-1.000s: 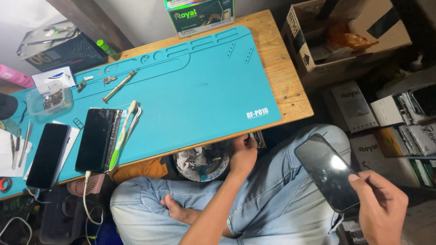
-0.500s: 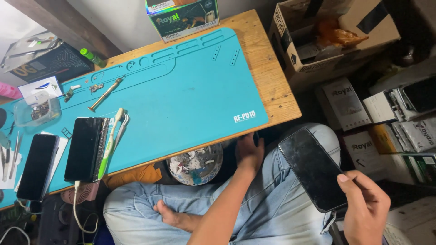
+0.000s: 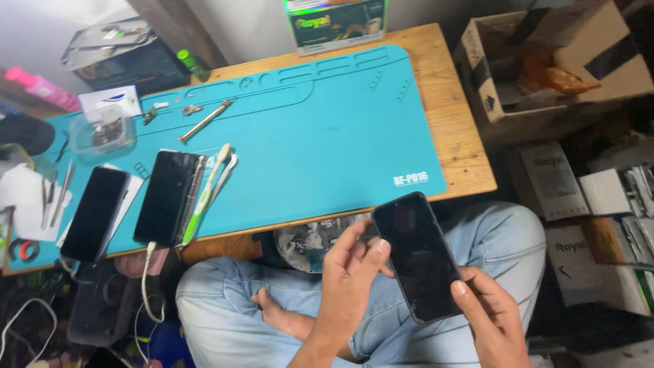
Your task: Removing the back cover and internal components from a mobile phone for repair.
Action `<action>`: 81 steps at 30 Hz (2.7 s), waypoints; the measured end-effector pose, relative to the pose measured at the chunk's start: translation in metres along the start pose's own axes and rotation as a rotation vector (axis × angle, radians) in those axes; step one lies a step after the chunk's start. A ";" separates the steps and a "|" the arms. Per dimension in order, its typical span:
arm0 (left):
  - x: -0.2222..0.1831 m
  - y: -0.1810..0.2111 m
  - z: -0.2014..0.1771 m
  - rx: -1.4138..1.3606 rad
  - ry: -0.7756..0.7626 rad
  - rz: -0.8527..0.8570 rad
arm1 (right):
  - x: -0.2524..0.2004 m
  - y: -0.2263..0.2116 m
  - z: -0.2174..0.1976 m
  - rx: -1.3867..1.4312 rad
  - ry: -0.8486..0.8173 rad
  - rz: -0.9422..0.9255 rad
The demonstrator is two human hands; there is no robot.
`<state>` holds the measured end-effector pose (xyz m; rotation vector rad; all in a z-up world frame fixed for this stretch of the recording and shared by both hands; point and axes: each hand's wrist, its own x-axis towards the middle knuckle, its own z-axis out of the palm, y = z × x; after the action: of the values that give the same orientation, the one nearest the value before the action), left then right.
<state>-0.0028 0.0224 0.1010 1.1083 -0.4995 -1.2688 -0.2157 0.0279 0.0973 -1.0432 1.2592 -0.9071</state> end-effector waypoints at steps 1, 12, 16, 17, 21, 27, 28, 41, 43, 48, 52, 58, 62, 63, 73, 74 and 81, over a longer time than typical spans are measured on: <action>-0.005 0.010 -0.008 -0.007 0.015 0.015 | 0.002 -0.007 0.014 -0.007 -0.020 -0.007; -0.051 0.086 -0.089 0.328 0.181 0.000 | 0.006 -0.041 0.102 0.449 -0.634 0.885; -0.055 0.097 -0.111 0.362 0.228 0.014 | -0.002 -0.032 0.123 0.423 -0.596 0.853; -0.056 0.097 -0.116 0.355 0.253 0.014 | -0.006 -0.036 0.129 0.398 -0.581 0.870; -0.061 0.100 -0.127 0.316 0.294 0.022 | -0.010 -0.036 0.141 0.331 -0.661 0.823; -0.059 0.091 -0.137 0.024 0.271 -0.036 | -0.022 -0.053 0.157 0.283 -0.575 0.978; -0.057 0.089 -0.138 0.022 0.272 -0.034 | -0.023 -0.049 0.154 0.279 -0.576 0.977; -0.069 0.138 -0.152 0.086 -0.241 -0.326 | -0.052 -0.022 0.057 0.114 -0.620 0.355; -0.069 0.141 -0.150 0.244 -0.284 -0.280 | -0.060 -0.029 0.054 0.082 -0.649 0.317; -0.071 0.145 -0.145 0.417 -0.356 -0.275 | -0.087 -0.057 0.081 -0.355 -0.244 0.261; -0.073 0.141 -0.143 0.425 -0.350 -0.273 | -0.088 -0.095 0.106 -0.536 -0.107 0.478; -0.076 0.122 -0.147 0.311 -0.342 -0.297 | -0.090 -0.081 0.095 -0.628 -0.123 0.352; -0.071 0.101 -0.150 0.260 -0.280 -0.319 | -0.090 -0.094 0.111 -0.547 -0.070 0.446; -0.070 0.092 -0.152 0.174 -0.254 -0.346 | -0.091 -0.100 0.117 -0.438 0.006 0.566; -0.092 0.118 -0.141 0.559 -0.292 0.129 | -0.025 -0.056 0.156 0.117 -0.109 1.046; -0.096 0.117 -0.135 0.488 -0.226 0.202 | -0.023 -0.060 0.161 0.149 -0.063 1.040; -0.116 0.004 -0.114 -0.354 0.176 -0.223 | -0.024 -0.065 0.184 0.337 0.093 0.945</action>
<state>0.0596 0.1720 0.0855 0.9799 -0.0143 -1.3736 -0.0338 0.0521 0.1683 -0.0756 1.4041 -0.3949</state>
